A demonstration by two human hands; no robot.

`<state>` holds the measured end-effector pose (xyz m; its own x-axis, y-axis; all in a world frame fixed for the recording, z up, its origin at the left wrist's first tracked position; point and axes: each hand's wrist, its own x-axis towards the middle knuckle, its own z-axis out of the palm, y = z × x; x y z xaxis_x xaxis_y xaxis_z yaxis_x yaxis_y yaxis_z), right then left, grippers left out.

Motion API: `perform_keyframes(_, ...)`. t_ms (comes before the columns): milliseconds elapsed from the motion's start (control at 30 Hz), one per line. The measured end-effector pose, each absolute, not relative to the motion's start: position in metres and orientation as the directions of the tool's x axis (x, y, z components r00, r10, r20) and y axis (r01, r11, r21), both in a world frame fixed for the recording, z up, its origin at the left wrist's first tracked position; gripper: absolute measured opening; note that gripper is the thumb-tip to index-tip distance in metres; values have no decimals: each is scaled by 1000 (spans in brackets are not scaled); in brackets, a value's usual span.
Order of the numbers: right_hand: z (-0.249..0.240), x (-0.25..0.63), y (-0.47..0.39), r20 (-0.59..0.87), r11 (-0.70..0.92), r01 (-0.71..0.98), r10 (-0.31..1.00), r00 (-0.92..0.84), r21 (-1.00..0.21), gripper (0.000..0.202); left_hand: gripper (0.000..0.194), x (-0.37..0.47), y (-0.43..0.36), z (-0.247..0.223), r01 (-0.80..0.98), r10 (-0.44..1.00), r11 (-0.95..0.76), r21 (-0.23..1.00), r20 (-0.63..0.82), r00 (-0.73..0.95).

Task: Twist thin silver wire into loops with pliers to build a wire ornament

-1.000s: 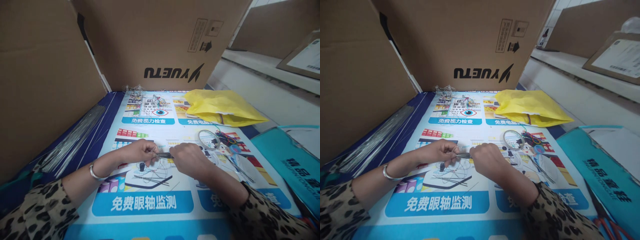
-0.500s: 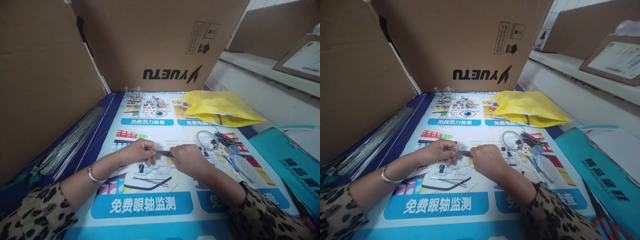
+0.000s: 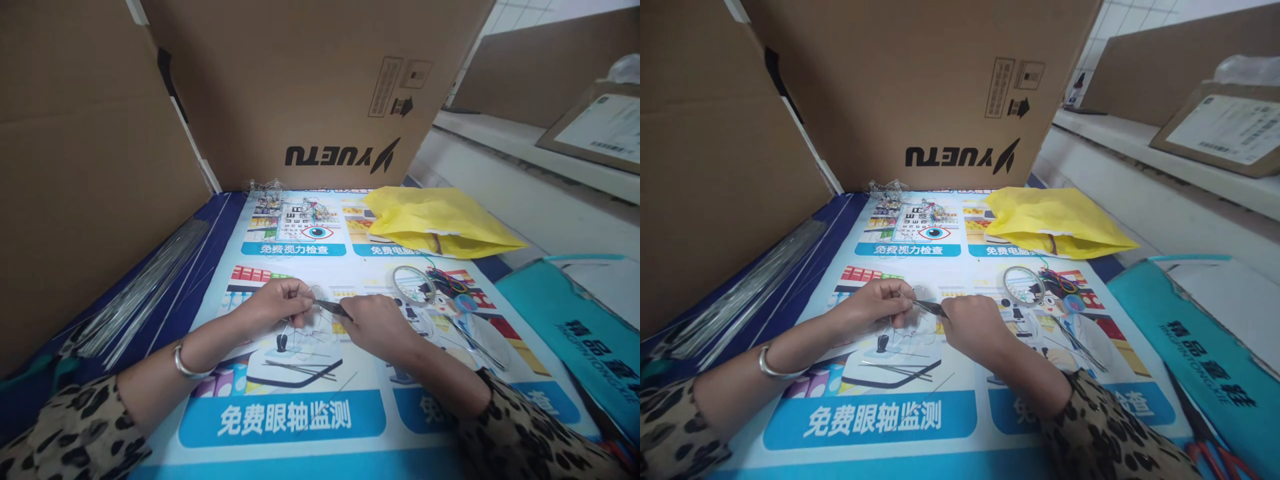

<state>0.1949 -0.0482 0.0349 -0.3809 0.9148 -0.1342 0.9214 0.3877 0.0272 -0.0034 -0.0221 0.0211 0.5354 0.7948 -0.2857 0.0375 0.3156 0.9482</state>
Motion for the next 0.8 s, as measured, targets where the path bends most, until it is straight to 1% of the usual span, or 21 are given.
perform_keyframes(133, 35, 194, -48, -146, 386, 922, 914, -377, 39, 29, 27, -3, -23, 21, 39, 800, 228, 973, -210, 562)
perform_keyframes(233, 35, 195, -48, -126, 376, 926, 921, -368, 43, 29, 26, -3, -24, 21, 21, 851, 128, 992, -121, 511)
perform_keyframes(333, 33, 195, -48, -104, 382, 923, 921, -377, 38, 27, 21, -3, -23, 21, 80, 894, 6, 997, -41, 447)
perform_keyframes(500, 31, 197, -47, -97, 377, 925, 923, -372, 36, 26, 13, -5, -20, 19, 225, 912, -95, 970, -7, 411)
perform_keyframes(567, 31, 197, -46, -93, 373, 927, 925, -369, 32, 26, 11, -6, -19, 18, 257, 915, -134, 957, 20, 403)
perform_keyframes(800, 35, 199, -45, -80, 419, 907, 906, -415, 46, 21, 13, -8, -19, 16, 229, 888, -204, 952, 81, 452)
